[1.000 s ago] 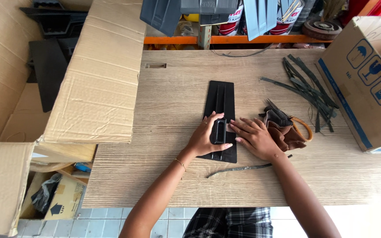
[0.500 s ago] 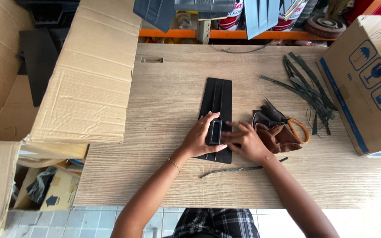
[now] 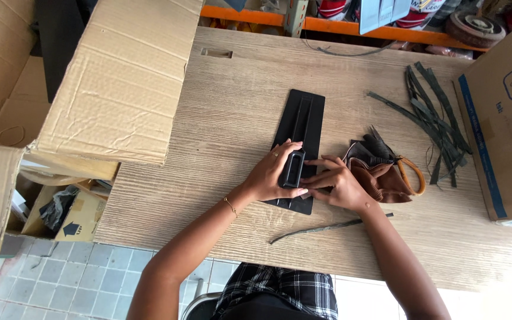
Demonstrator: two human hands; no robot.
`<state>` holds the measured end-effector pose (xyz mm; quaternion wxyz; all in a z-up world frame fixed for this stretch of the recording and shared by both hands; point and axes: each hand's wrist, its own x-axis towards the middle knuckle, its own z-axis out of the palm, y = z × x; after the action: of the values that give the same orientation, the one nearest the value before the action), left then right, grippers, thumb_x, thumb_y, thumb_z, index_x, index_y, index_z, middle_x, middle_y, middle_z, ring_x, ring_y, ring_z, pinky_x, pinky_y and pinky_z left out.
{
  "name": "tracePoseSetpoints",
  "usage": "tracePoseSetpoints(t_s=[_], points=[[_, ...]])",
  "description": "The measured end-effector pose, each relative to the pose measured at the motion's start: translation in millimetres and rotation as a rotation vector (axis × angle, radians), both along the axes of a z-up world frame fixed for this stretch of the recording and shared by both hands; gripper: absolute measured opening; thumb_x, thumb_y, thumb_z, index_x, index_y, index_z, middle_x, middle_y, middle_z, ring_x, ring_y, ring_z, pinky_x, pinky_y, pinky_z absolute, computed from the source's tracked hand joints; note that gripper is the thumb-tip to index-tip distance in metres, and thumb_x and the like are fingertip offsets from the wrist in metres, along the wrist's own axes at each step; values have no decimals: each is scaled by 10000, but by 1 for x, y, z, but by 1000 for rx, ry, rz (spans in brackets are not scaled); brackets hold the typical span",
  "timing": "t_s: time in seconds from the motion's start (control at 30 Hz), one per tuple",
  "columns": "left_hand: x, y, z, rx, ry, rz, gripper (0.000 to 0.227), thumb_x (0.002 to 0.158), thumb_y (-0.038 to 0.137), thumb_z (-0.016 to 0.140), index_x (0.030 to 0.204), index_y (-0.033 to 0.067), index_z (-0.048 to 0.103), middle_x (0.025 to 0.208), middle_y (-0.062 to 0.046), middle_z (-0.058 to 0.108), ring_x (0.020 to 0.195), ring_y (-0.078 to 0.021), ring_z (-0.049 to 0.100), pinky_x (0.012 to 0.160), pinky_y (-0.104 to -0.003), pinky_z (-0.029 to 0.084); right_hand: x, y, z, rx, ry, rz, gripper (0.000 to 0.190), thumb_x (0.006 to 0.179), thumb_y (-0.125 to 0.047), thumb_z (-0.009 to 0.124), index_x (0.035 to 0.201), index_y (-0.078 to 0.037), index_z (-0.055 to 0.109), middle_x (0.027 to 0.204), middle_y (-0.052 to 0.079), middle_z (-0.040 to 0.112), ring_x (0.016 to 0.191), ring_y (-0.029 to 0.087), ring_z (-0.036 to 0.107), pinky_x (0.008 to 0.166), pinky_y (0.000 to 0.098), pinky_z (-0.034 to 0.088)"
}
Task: The recorder is seen taking a black plastic component out of a box and then using a piece of cloth to clean it before tying a brown piece of leather/fabric to it with a thin strip.
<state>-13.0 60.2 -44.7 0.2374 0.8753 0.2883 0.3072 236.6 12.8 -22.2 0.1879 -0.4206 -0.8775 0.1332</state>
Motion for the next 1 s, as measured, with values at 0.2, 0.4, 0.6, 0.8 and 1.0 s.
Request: tracePoseSetpoints(t_s=[0.2, 0.4, 0.6, 0.8, 1.0], points=[[2, -4, -4, 17, 9, 3, 1091, 791, 735, 680, 1564, 80, 278, 1604, -189, 409, 1521, -421, 363, 1228, -550, 368, -17, -4, 16, 215, 16, -226, 169, 779, -222, 824, 944, -188, 834, 1087, -18, 796, 1320, 222, 562, 1175, 517, 327], [1, -3, 3, -28, 30, 1, 1089, 777, 744, 674, 1556, 85, 293, 1599, -185, 414, 1524, -409, 345, 1225, -539, 353, -18, -7, 0, 225, 16, -130, 125, 755, -211, 847, 880, -209, 843, 1020, -41, 808, 1307, 214, 584, 1167, 531, 343], [0, -3, 0, 9, 0, -12, 1090, 797, 738, 681, 1579, 96, 277, 1616, -185, 403, 1546, -417, 336, 1247, -548, 346, -21, -9, -2, 44, 22, -83, 193, 723, -180, 855, 914, -204, 841, 1050, -35, 800, 1294, 205, 569, 1147, 486, 375], [0, -3, 1, -5, 41, 8, 1091, 800, 760, 654, 1578, 104, 262, 1611, -199, 405, 1537, -417, 340, 1259, -546, 307, -29, -15, 5, 292, -213, -154, 449, 969, -389, 592, 1291, -95, 700, 1432, 85, 623, 1433, 248, 428, 1163, 596, 271], [-1, -1, -1, 30, 74, 24, 1119, 799, 792, 626, 1588, 91, 252, 1595, -196, 438, 1525, -413, 339, 1284, -563, 238, -28, -63, 13, 127, -325, 38, 509, 997, -525, 455, 1303, -155, 625, 1407, 28, 599, 1502, 222, 350, 1224, 649, 167]])
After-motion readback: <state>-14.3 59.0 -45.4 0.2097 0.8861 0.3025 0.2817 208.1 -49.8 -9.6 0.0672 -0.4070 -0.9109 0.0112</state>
